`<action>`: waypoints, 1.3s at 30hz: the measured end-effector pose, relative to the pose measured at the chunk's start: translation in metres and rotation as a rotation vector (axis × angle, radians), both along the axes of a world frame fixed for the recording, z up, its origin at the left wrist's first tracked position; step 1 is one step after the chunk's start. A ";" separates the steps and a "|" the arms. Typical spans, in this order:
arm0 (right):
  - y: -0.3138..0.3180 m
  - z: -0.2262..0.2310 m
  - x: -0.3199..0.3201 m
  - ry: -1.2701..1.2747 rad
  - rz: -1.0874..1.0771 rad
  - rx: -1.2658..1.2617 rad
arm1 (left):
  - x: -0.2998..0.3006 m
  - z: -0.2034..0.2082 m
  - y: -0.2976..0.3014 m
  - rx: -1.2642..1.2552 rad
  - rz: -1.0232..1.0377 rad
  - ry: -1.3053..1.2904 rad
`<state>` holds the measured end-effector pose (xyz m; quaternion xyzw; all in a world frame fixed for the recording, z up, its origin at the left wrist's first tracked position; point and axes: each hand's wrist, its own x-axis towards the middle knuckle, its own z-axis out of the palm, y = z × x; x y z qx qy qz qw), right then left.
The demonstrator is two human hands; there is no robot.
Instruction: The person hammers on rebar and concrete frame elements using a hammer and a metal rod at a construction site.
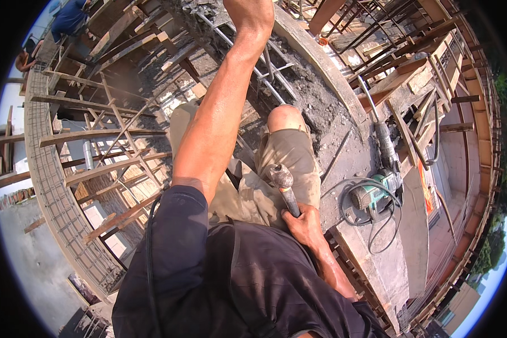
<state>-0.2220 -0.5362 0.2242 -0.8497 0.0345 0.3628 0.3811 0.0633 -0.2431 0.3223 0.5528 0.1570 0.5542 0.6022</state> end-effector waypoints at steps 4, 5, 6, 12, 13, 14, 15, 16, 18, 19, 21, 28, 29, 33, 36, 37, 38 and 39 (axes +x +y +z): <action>0.005 0.001 0.010 0.140 0.013 -0.082 | -0.093 0.057 0.039 -0.474 -0.630 -0.237; 0.006 0.000 0.010 0.141 0.005 -0.075 | -0.105 0.061 0.048 -0.472 -0.580 -0.214; 0.007 -0.001 0.011 0.142 -0.004 -0.068 | -0.108 0.055 0.055 -0.157 -0.123 0.002; 0.009 -0.012 0.011 0.112 0.014 -0.056 | -0.113 -0.033 0.113 -0.231 -0.110 -0.050; 0.010 -0.012 0.012 0.113 0.024 -0.079 | -0.108 -0.047 0.108 -0.232 -0.062 -0.064; 0.010 -0.011 0.012 0.114 0.036 -0.103 | -0.105 -0.066 0.113 -0.266 -0.048 -0.057; 0.011 -0.010 0.014 0.114 0.045 -0.129 | -0.102 -0.079 0.112 -0.319 -0.068 -0.094; 0.014 -0.008 0.014 0.118 0.043 -0.139 | -0.098 -0.091 0.110 -0.373 -0.078 -0.117; 0.020 -0.001 0.016 0.124 0.048 -0.163 | -0.091 -0.112 0.109 -0.482 -0.074 -0.155; 0.021 -0.001 0.016 0.110 0.042 -0.162 | -0.088 -0.121 0.106 -0.456 -0.067 -0.175; 0.023 -0.003 0.012 0.086 0.029 -0.157 | -0.080 -0.142 0.104 -0.431 -0.098 -0.190; 0.029 0.000 0.014 0.085 0.035 -0.170 | -0.088 -0.147 0.118 -0.395 -0.011 -0.145; 0.027 -0.003 0.012 0.078 0.049 -0.179 | -0.093 -0.143 0.116 -0.304 -0.003 -0.147; 0.030 -0.001 0.014 0.101 0.030 -0.166 | -0.104 -0.126 0.116 -0.402 -0.115 -0.239; 0.024 -0.007 0.013 0.101 0.057 -0.161 | -0.096 -0.126 0.101 -0.471 -0.137 -0.274; 0.025 -0.006 0.012 0.098 0.057 -0.167 | -0.093 -0.138 0.099 -0.466 -0.160 -0.257; 0.026 -0.004 0.012 0.095 0.057 -0.171 | -0.092 -0.144 0.097 -0.459 -0.184 -0.240; 0.026 -0.003 0.012 0.092 0.057 -0.174 | -0.093 -0.149 0.101 -0.463 -0.189 -0.231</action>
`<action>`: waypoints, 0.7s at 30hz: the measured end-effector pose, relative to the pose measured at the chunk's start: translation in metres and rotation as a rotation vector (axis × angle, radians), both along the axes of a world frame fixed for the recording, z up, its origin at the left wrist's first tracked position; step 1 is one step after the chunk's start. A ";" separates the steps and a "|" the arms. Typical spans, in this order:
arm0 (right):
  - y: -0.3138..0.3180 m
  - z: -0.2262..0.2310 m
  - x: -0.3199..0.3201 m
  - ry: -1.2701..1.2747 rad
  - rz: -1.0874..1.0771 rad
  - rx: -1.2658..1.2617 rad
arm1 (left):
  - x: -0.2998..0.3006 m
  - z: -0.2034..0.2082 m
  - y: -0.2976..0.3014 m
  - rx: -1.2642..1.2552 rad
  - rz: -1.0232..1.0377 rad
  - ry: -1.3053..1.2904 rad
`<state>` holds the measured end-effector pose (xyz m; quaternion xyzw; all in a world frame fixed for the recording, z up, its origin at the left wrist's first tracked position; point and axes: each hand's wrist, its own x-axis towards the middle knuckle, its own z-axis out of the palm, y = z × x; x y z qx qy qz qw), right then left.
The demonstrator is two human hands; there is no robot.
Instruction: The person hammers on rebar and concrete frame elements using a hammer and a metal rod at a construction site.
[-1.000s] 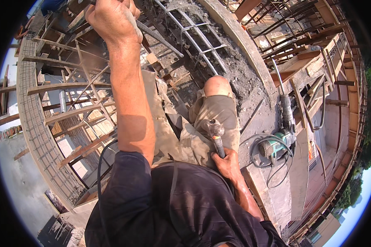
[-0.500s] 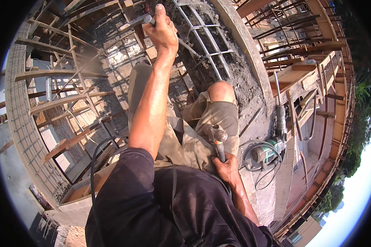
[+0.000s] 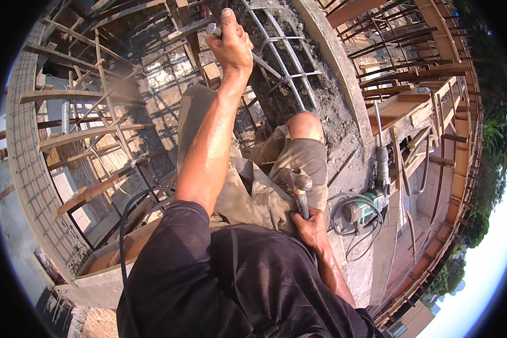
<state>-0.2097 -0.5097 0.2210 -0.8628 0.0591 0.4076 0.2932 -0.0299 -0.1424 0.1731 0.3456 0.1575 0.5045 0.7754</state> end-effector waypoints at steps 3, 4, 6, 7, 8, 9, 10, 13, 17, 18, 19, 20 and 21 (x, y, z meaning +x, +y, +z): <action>-0.002 -0.003 0.001 -0.018 0.012 -0.017 | 0.002 -0.003 0.013 0.079 0.043 -0.032; -0.001 -0.001 0.002 -0.023 0.021 -0.023 | 0.003 -0.002 0.017 0.069 0.098 -0.011; 0.001 0.002 0.002 -0.027 0.043 -0.033 | 0.000 -0.003 0.024 0.132 0.117 0.045; 0.001 0.001 0.001 -0.037 0.041 -0.031 | 0.002 -0.008 0.027 0.243 0.139 0.071; -0.001 -0.002 0.000 -0.047 0.038 -0.030 | 0.002 0.011 0.011 0.316 0.169 0.156; -0.003 -0.005 0.000 -0.057 0.035 -0.028 | 0.002 0.005 0.012 0.561 0.340 0.325; -0.005 -0.006 0.000 -0.059 0.024 -0.017 | -0.001 0.011 0.012 0.592 0.323 0.331; -0.007 -0.008 -0.002 -0.037 -0.009 0.019 | -0.012 0.029 0.014 0.293 0.132 0.112; -0.004 -0.007 -0.001 -0.007 0.010 0.042 | -0.011 0.022 0.003 0.063 0.024 0.016; -0.003 -0.006 0.000 -0.014 0.013 0.045 | -0.006 0.008 0.000 0.065 0.041 0.013; -0.003 -0.006 0.000 -0.023 0.021 0.040 | -0.001 -0.005 -0.003 0.067 0.060 0.010; -0.004 -0.006 -0.001 -0.032 0.019 0.029 | -0.002 -0.001 -0.004 0.088 0.050 0.023; -0.005 -0.006 -0.002 -0.040 0.018 0.018 | -0.003 0.001 -0.005 0.071 0.076 0.025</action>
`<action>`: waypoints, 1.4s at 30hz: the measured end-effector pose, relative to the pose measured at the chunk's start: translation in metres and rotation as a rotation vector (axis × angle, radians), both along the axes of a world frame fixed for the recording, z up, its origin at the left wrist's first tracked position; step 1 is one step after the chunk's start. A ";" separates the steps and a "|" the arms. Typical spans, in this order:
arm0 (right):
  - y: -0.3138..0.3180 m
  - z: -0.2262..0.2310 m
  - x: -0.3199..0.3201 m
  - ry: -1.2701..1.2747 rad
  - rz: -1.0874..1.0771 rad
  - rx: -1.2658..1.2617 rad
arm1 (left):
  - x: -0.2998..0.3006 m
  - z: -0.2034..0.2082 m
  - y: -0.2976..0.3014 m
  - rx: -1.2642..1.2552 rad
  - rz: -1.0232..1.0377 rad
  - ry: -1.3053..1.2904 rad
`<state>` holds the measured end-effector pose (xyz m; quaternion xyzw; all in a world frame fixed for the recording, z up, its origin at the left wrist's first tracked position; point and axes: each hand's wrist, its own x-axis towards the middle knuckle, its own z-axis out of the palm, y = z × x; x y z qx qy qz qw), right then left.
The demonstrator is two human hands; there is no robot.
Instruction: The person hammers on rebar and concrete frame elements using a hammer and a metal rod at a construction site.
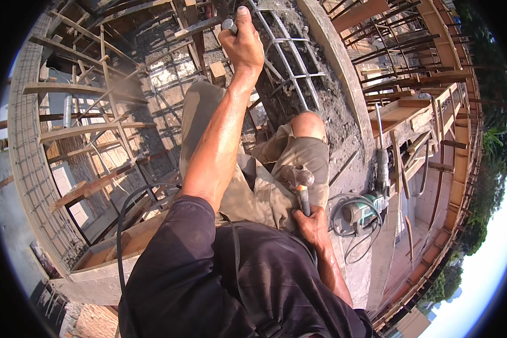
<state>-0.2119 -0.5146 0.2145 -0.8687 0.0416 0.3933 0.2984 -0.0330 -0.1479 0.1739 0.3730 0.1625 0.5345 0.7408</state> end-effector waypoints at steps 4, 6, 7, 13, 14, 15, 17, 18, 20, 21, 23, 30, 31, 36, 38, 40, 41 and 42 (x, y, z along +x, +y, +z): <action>-0.004 -0.007 -0.001 -0.009 0.017 -0.025 | -0.003 -0.017 0.018 -0.008 0.258 0.040; 0.001 -0.003 0.000 -0.009 0.011 -0.031 | -0.014 -0.024 0.024 -0.033 0.369 0.133; 0.003 -0.001 0.001 -0.008 0.001 -0.022 | -0.021 -0.030 0.023 -0.064 0.362 0.176; 0.006 0.001 0.002 0.018 -0.014 0.015 | -0.032 -0.046 0.040 -0.221 0.407 0.319; 0.007 0.001 0.003 0.019 0.000 0.000 | -0.029 -0.055 0.043 -0.245 0.412 0.347; 0.008 0.001 0.003 0.020 0.013 -0.015 | -0.026 -0.070 0.044 -0.267 0.417 0.375; 0.012 0.006 0.004 0.024 0.008 -0.012 | -0.019 -0.087 0.040 -0.323 0.387 0.416; 0.013 0.007 0.004 0.026 0.001 -0.013 | -0.015 -0.089 0.036 -0.361 0.358 0.402; 0.011 0.003 0.001 0.020 -0.025 -0.004 | -0.008 -0.093 0.028 -0.434 0.300 0.373; 0.010 0.002 0.000 0.017 -0.037 0.002 | -0.004 -0.097 0.025 -0.419 0.292 0.309; 0.011 0.003 0.002 0.034 -0.023 -0.021 | 0.003 -0.102 0.021 -0.357 0.176 0.267; 0.013 0.005 0.000 0.040 -0.014 -0.046 | 0.009 -0.112 0.007 0.022 -0.266 0.596; 0.011 0.007 -0.001 0.002 0.012 -0.027 | 0.011 -0.111 0.010 0.124 -0.334 0.731; 0.033 0.047 0.006 0.004 -0.006 0.003 | 0.025 -0.096 0.023 0.533 -0.590 0.932; 0.047 0.067 0.020 -0.082 0.008 0.010 | 0.028 -0.095 0.018 0.603 -0.752 0.978; 0.070 0.093 0.040 -0.164 -0.045 0.177 | 0.030 -0.110 0.007 0.510 -0.719 0.922; 0.087 0.112 0.052 -0.261 -0.026 0.220 | 0.033 -0.108 0.003 0.553 -0.668 0.910; 0.101 0.124 0.063 -0.375 -0.020 0.403 | 0.033 -0.082 0.001 0.565 -0.794 0.948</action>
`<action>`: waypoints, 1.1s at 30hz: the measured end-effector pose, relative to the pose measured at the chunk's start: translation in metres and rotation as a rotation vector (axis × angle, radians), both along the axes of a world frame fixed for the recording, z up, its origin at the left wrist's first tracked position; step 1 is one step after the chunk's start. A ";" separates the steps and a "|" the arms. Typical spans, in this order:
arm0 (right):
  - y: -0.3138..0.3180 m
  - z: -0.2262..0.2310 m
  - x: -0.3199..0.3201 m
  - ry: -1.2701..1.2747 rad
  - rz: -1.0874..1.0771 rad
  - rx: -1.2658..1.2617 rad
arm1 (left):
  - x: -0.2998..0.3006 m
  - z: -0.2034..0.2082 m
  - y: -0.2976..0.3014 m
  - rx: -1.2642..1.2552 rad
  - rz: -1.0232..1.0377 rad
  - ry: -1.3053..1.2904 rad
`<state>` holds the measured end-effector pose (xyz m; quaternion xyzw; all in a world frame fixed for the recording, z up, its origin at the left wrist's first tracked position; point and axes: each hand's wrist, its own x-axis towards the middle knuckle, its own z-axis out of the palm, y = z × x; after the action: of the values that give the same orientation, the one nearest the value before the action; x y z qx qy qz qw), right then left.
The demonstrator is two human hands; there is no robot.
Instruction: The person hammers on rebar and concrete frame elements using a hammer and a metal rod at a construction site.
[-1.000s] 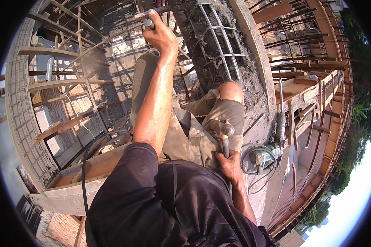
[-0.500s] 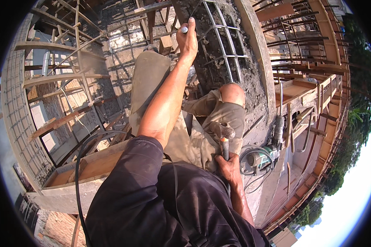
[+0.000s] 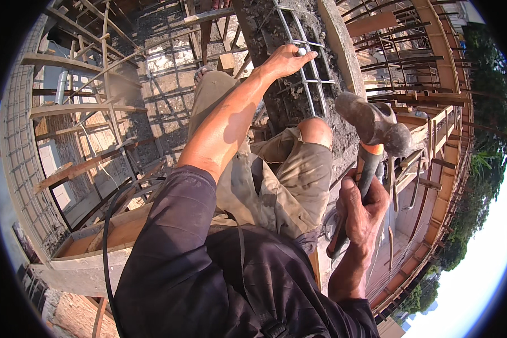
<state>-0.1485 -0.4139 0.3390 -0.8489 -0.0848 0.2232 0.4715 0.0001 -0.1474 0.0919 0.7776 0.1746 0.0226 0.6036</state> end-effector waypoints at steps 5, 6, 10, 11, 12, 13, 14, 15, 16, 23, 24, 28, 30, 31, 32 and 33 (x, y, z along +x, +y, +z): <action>0.088 0.010 0.053 -0.292 -0.078 0.468 | 0.010 0.001 -0.002 0.015 0.097 -0.101; 0.099 -0.002 0.063 -0.260 -0.047 0.426 | 0.012 -0.001 -0.001 0.021 0.116 -0.112; 0.107 -0.097 0.100 -0.177 0.098 -0.142 | 0.019 -0.014 -0.002 -0.035 0.186 -0.125; 0.108 -0.094 0.093 0.052 0.031 -0.108 | 0.015 -0.006 0.007 0.007 0.014 -0.064; 0.104 -0.094 0.084 0.099 0.024 -0.074 | 0.016 -0.012 0.011 0.064 0.014 -0.086; 0.104 -0.091 0.080 0.058 0.046 -0.072 | 0.019 -0.018 0.015 0.120 0.010 -0.108; 0.104 -0.085 0.076 0.023 0.055 -0.073 | 0.019 -0.019 0.015 0.053 -0.005 -0.095; 0.107 -0.068 0.073 -0.016 0.049 -0.054 | 0.018 -0.018 0.015 -0.015 -0.019 -0.081; 0.112 -0.045 0.072 -0.055 0.035 -0.036 | 0.015 -0.010 0.006 -0.059 0.106 -0.094; 0.155 0.019 0.094 -0.542 0.110 0.579 | 0.026 -0.044 0.012 0.129 0.237 -0.174; 0.151 -0.003 0.097 -0.518 0.079 0.518 | 0.028 -0.040 0.010 0.075 0.183 -0.136; 0.105 -0.094 0.120 -0.226 0.306 -0.541 | 0.025 -0.010 -0.005 0.050 -0.028 -0.243; 0.113 -0.079 0.094 -0.135 0.384 -0.546 | 0.021 -0.020 0.009 0.181 0.055 -0.161; 0.116 -0.067 0.085 -0.088 0.377 -0.472 | 0.020 -0.024 0.012 0.129 0.078 -0.178; 0.121 -0.051 0.079 -0.049 0.351 -0.391 | 0.017 -0.022 0.008 0.068 0.087 -0.198; 0.124 -0.036 0.078 -0.136 0.333 -0.290 | 0.016 -0.021 0.007 0.010 0.100 -0.221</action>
<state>-0.0703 -0.2899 0.3025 -0.8952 -0.2221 0.2502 0.2944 0.0157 -0.1399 0.0707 0.7637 0.1454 0.1389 0.6134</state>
